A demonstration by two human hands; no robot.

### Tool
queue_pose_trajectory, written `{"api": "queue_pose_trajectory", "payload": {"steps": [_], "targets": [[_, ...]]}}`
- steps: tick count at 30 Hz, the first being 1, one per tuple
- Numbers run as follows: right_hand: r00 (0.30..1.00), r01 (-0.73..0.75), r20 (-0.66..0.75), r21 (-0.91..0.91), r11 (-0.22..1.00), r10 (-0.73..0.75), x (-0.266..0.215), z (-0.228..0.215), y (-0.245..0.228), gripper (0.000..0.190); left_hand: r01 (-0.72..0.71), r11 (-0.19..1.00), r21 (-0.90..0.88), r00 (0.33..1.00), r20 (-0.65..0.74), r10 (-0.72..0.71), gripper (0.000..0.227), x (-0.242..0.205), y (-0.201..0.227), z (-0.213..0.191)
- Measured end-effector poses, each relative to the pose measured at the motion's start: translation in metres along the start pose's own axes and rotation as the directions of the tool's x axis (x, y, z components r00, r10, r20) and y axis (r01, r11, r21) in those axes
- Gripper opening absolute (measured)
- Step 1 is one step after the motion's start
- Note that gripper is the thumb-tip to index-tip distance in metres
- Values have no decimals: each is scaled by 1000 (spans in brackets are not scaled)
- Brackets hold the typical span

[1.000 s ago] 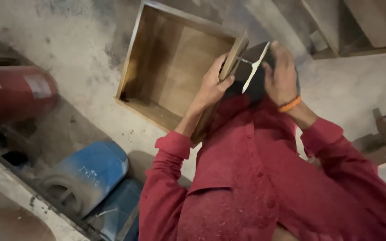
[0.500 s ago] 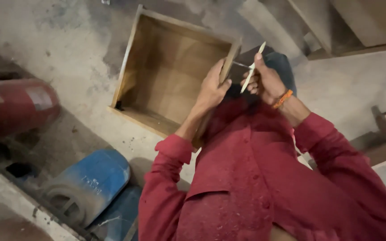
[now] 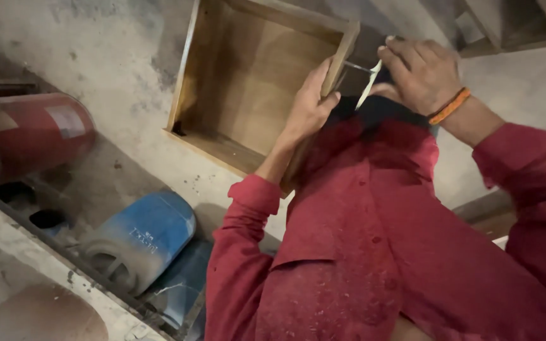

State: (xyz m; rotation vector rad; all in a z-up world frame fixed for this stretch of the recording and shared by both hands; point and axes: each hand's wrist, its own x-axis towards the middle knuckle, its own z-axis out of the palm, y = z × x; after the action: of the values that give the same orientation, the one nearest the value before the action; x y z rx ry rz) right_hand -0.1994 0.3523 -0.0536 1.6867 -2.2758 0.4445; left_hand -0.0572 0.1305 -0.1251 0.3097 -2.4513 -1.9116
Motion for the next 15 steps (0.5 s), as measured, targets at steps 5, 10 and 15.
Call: {"api": "queue_pose_trajectory", "payload": {"steps": [5,10,15], "targets": [[877,-480,218,439,760,428,-30,42,-15,46,-8,1000,-24,1000,-21,8,70,-2,-4,-3],[714,-624,275,668,406,644,-16,25,-33,51,110,987,-121,994,9,-109,71,-4,-3,-7],[981,-193,-10,67,979,194,19,-25,-26,37,-19,997,-74,1000,0,19,73,-8,-28,-9]]}}
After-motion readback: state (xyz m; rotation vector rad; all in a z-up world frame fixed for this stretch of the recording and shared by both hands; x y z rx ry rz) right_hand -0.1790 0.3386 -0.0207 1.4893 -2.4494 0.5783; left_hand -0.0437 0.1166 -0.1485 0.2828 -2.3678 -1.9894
